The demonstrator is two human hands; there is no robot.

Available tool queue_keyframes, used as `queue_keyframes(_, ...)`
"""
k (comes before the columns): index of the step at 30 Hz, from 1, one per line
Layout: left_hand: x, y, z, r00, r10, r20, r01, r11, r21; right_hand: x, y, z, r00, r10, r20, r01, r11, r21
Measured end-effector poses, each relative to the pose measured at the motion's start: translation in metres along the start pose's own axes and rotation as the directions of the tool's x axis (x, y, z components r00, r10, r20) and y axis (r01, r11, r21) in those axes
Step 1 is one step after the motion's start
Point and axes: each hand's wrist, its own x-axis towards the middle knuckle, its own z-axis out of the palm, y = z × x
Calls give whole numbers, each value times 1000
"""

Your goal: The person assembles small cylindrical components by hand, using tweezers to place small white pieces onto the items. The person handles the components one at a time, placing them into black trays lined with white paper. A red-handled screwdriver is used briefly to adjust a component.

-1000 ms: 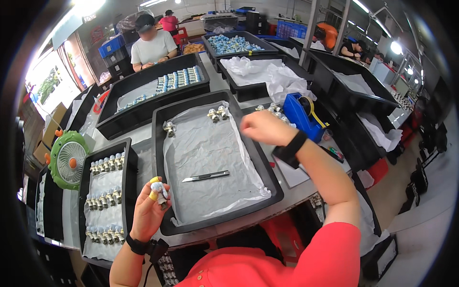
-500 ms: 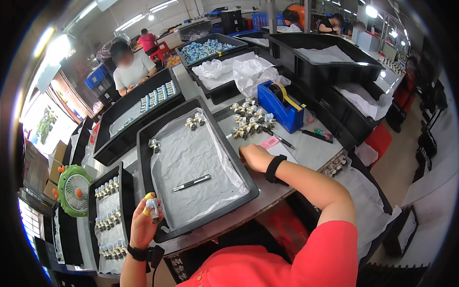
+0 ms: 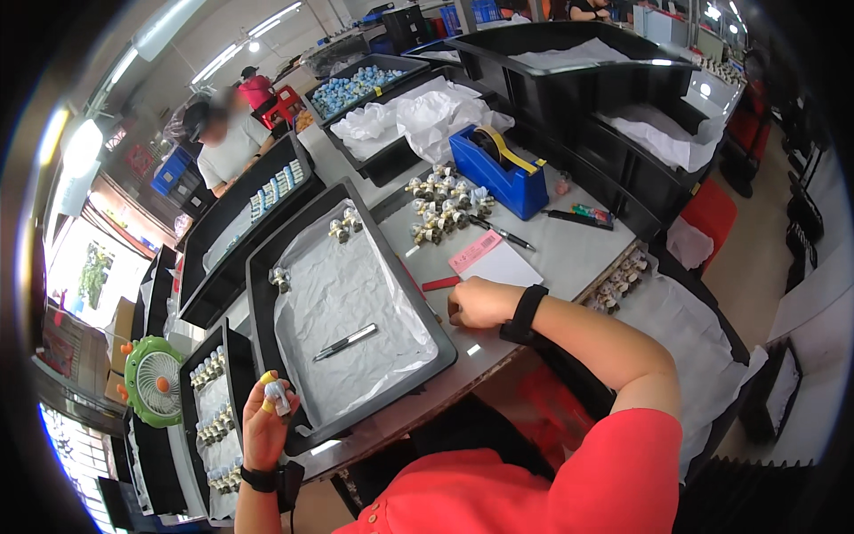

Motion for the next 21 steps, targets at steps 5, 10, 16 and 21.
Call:
queue_keyframes(5, -3, 5, -1, 996, -70, -55, 76, 990, 119, -21, 2, -25, 960, 242, 143, -276, 907, 319)
queue_keyframes(10, -17, -3, 13, 983, -63, -174, 103, 968, 231, -14, 1, -53, 982, 153, 114, -167, 978, 125)
queue_keyframes(16, -24, -4, 31, 975, 12, -221, 69, 932, 355, 42, -3, -47, 997, 2, 72, 1, 999, -46)
queue_keyframes(21, -27, 0, 42, 986, -29, -166, 57, 985, 161, 94, -2, 5, 983, -86, -164, 57, 982, -178)
